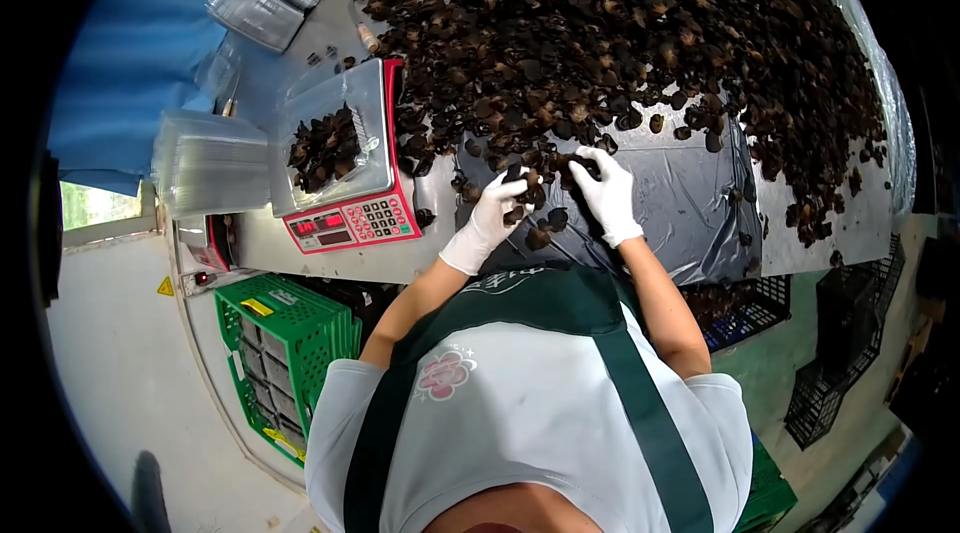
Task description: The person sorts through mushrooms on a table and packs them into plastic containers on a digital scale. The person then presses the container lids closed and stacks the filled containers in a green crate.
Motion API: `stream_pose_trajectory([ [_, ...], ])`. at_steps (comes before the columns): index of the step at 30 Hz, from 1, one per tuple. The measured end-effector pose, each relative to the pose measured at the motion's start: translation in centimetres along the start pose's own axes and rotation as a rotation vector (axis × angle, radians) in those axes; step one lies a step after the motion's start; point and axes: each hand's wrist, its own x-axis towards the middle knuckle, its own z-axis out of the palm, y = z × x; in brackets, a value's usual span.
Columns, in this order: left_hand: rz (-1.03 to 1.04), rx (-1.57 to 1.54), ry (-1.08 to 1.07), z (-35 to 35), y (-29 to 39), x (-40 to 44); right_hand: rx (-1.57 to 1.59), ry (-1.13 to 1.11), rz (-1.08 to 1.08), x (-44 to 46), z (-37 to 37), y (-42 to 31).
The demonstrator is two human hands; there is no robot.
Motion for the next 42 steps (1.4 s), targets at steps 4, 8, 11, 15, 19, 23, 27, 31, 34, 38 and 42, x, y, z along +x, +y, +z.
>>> stream_pose_trajectory([
  [4, -0.141, -0.38, 0.189, 0.7, -0.8, 1.8, 0.039, -0.102, -0.104, -0.4, 3.6, -0.6],
  [8, -0.125, -0.231, 0.202, 0.8, 0.8, 1.1, -0.212, -0.176, -0.401, -0.5, 4.9, -1.5],
  [11, -0.113, -0.378, 0.015, -0.6, 0.4, 1.2, -0.369, -0.315, -0.474, -1.7, 4.7, -5.1],
  [15, -0.047, -0.414, 0.047, -1.3, -0.1, 0.8, -0.462, -0.437, -0.658, -2.2, 4.5, -6.6],
  [19, -0.012, -0.372, 0.105, -1.4, 0.8, 0.3, -0.412, -0.414, -0.533, -2.1, 1.7, -8.9],
  [23, -0.056, -0.498, 0.195, -1.6, 3.8, -1.0, -0.393, -0.186, -0.475, -0.7, -0.1, -6.4],
  [27, 0.378, -0.293, 0.35, -0.1, 10.0, -4.9, -0.481, -0.088, -0.398, 0.1, -2.0, -3.1],
  [31, 1.066, 0.203, 0.654, -0.1, 16.8, -9.6, -0.496, -0.172, -0.189, -0.3, -3.1, -1.4],
  [34, 1.384, 1.014, 1.082, -4.7, 20.3, -10.1, -0.523, -0.177, -0.223, -0.5, -3.4, -1.1],
  [38, 0.95, 1.955, 1.051, -8.5, 22.1, -10.8, -0.514, -0.21, -0.228, -0.4, -3.0, -1.3],
  [42, 0.96, 1.632, 0.92, -7.6, 23.5, -12.6, -0.518, -0.219, -0.224, -0.3, -2.7, -1.2],
])
